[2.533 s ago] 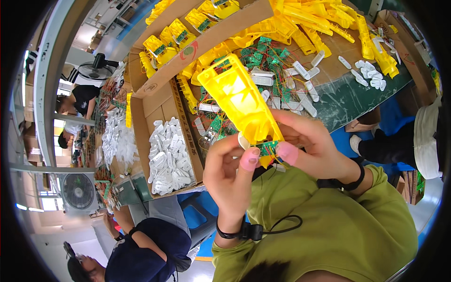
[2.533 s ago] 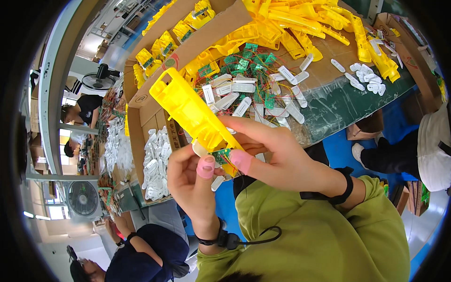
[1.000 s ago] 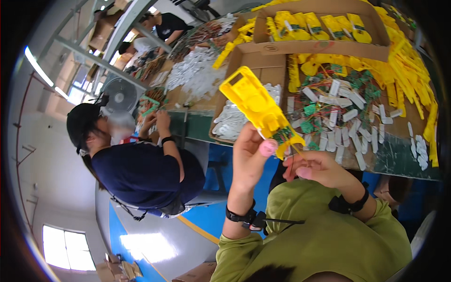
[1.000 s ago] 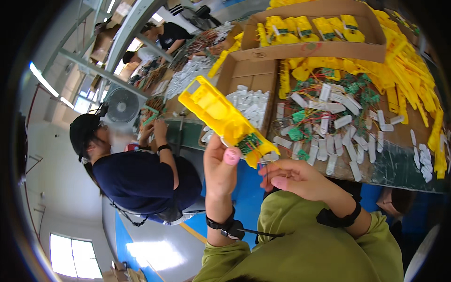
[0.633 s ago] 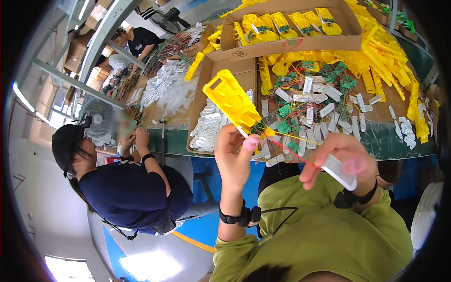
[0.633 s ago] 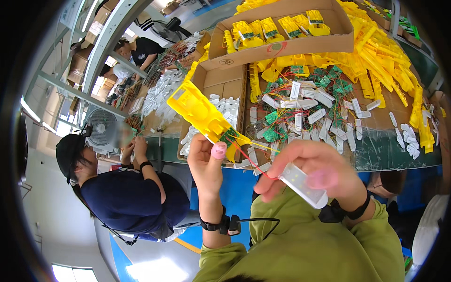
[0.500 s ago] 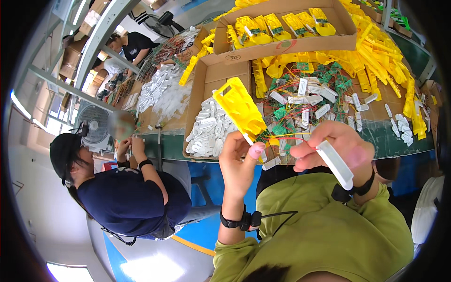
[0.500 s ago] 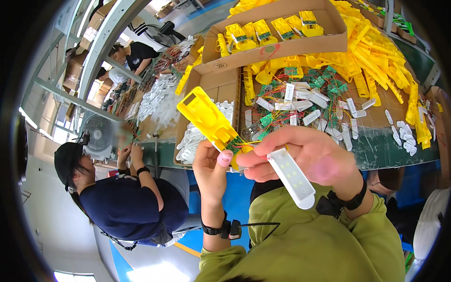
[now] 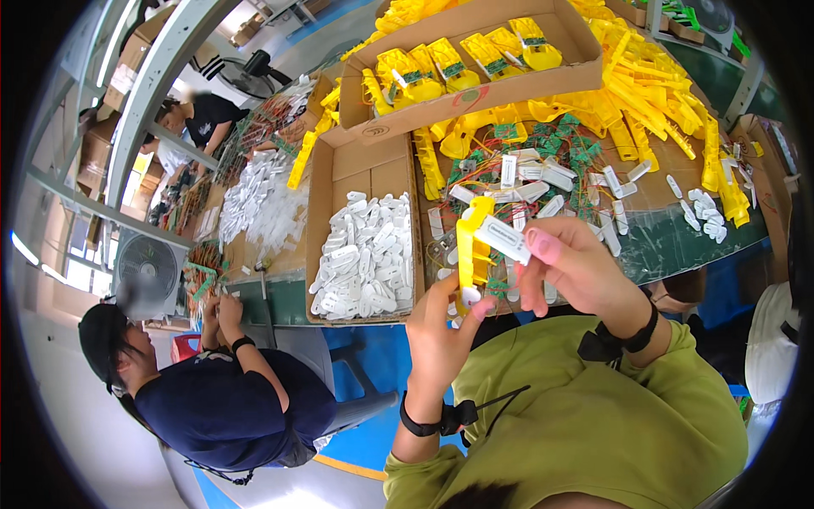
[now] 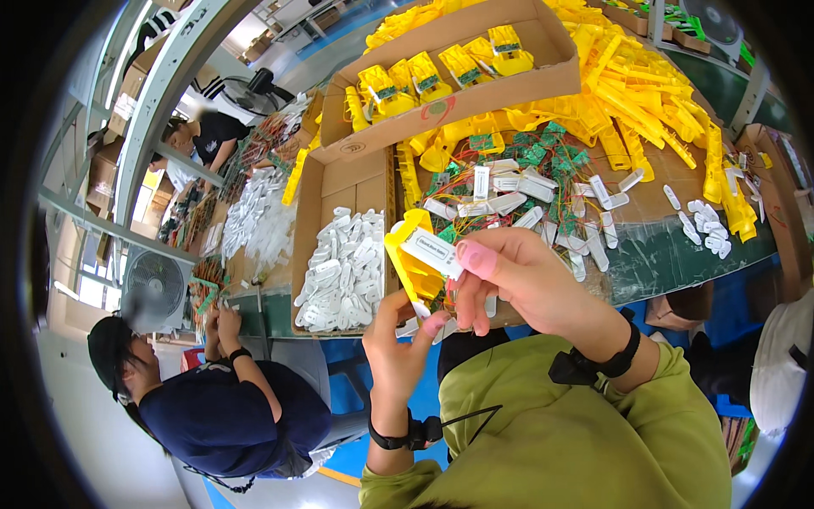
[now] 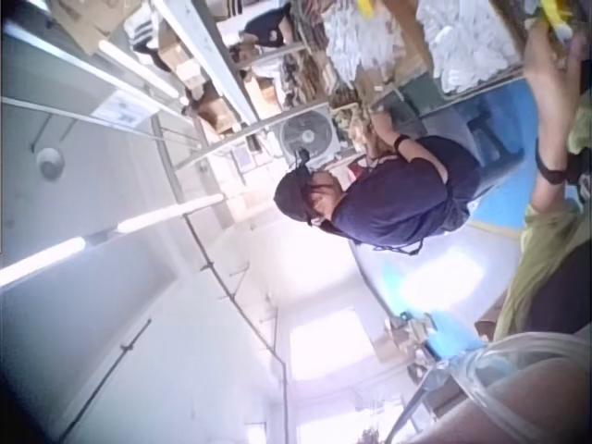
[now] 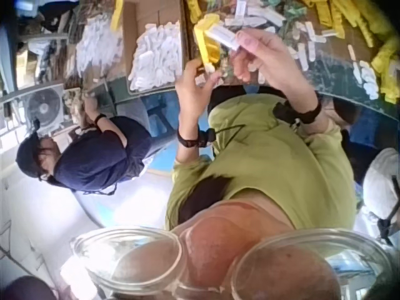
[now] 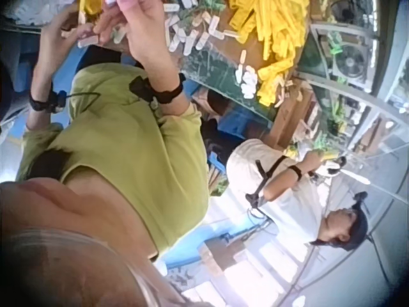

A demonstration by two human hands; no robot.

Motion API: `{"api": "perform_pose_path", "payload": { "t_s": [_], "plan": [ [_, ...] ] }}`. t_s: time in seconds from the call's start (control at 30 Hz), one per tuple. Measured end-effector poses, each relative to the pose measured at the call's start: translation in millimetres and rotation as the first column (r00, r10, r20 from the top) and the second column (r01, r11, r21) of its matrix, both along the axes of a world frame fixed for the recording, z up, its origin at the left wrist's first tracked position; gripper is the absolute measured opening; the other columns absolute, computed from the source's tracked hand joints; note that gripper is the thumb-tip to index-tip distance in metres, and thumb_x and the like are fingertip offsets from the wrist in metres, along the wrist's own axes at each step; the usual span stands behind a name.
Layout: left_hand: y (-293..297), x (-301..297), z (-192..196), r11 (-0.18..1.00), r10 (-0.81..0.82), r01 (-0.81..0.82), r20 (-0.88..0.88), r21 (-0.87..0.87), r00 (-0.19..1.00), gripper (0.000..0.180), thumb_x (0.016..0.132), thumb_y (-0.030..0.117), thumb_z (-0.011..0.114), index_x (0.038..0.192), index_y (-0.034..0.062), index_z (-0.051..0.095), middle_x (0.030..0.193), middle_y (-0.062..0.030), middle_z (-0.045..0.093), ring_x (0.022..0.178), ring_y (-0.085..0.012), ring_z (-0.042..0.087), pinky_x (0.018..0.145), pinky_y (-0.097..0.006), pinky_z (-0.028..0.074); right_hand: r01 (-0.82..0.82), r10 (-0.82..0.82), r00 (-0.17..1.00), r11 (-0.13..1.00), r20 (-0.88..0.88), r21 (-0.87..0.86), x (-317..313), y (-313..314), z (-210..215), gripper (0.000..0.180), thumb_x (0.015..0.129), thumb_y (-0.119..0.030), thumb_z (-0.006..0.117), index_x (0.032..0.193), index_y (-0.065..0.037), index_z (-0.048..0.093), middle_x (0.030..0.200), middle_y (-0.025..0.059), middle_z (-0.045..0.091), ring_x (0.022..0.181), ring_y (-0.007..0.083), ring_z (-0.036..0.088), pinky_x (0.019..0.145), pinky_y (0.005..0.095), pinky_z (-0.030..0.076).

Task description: Assembling electronic components into yellow plastic housings at a factory workbench.

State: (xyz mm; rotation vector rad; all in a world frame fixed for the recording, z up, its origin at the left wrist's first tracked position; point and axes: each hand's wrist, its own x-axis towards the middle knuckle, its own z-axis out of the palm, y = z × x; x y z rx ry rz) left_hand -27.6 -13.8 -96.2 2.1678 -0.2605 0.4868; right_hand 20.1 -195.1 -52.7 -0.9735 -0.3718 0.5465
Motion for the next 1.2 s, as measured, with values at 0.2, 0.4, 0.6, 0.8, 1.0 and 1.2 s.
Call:
{"api": "perform_pose_path", "payload": {
  "t_s": [0.2,0.4,0.6,0.8,1.0,1.2],
  "plan": [
    [-10.9,3.0,-0.5,0.979,-0.079,0.089,-0.061,0.186,0.995,0.037,0.066,0.021,0.070,0.092,0.0012,0.053,0.075,-0.0137,0.058,0.066,-0.0253,0.057,0.058,-0.030,0.046,0.045,-0.047,0.997,0.999,-0.066,-0.025,5.5,-20.3,-5.2,0.030,0.087,-0.028,0.044,0.080,0.001,0.049,0.056,0.0103,0.055,0.041,0.0130,0.047,0.039,0.0231,0.037],
    [-18.2,1.4,10.9,0.917,-0.200,0.242,-0.160,0.318,0.967,0.039,0.067,0.025,0.069,0.094,0.0021,0.053,0.070,-0.0119,0.056,0.061,-0.0260,0.055,0.053,-0.031,0.044,0.362,-0.110,0.926,0.526,0.360,-0.769,-1.1,-48.1,-5.7,0.029,0.083,-0.027,0.051,0.098,-0.003,0.046,0.059,0.0053,0.054,0.051,0.0120,0.048,0.049,0.0240,0.040],
    [-24.6,6.4,22.1,0.864,-0.475,0.497,-0.449,-0.077,0.756,0.039,0.069,0.018,0.068,0.100,0.0006,0.052,0.081,-0.0106,0.061,0.071,-0.0169,0.060,0.066,-0.026,0.047,0.309,-0.178,0.866,0.925,0.467,-0.223,2.3,-47.4,-22.3,0.034,0.085,-0.025,0.046,0.109,-0.001,0.044,0.096,0.0103,0.056,0.090,0.0160,0.052,0.082,0.0298,0.039],
    [-29.7,21.7,22.4,0.871,-0.467,0.487,-0.412,-0.062,0.782,0.035,0.069,0.015,0.068,0.096,-0.0011,0.053,0.079,-0.0098,0.061,0.071,-0.0148,0.060,0.064,-0.025,0.047,0.274,-0.270,0.959,0.961,0.085,-0.041,1.9,-45.9,-19.0,0.030,0.084,-0.025,0.049,0.098,0.000,0.052,0.093,0.0081,0.057,0.087,0.0127,0.054,0.077,0.0255,0.041],
    [-35.6,45.8,42.0,0.847,-0.531,0.440,-0.495,-0.297,0.688,0.025,0.076,0.016,0.062,0.093,0.0007,0.053,0.077,-0.0029,0.058,0.070,-0.0095,0.056,0.062,-0.021,0.044,0.329,-0.329,0.944,0.944,0.012,0.031,11.6,-70.6,-10.0,0.034,0.085,-0.027,0.046,0.108,-0.002,0.047,0.098,0.0101,0.055,0.093,0.0158,0.053,0.078,0.0270,0.041],
    [-18.9,170.7,98.6,0.944,-0.324,0.295,-0.236,-0.151,0.916,0.036,0.083,0.037,0.049,0.086,0.0027,0.058,0.072,0.0039,0.051,0.060,-0.0049,0.040,0.055,-0.020,0.031,0.446,-0.380,0.891,0.836,0.249,-0.321,7.8,-147.9,-31.7,0.026,0.085,-0.015,0.046,0.105,0.001,0.048,0.088,0.0088,0.058,0.078,0.0123,0.055,0.072,0.0248,0.043]
  ]
}}
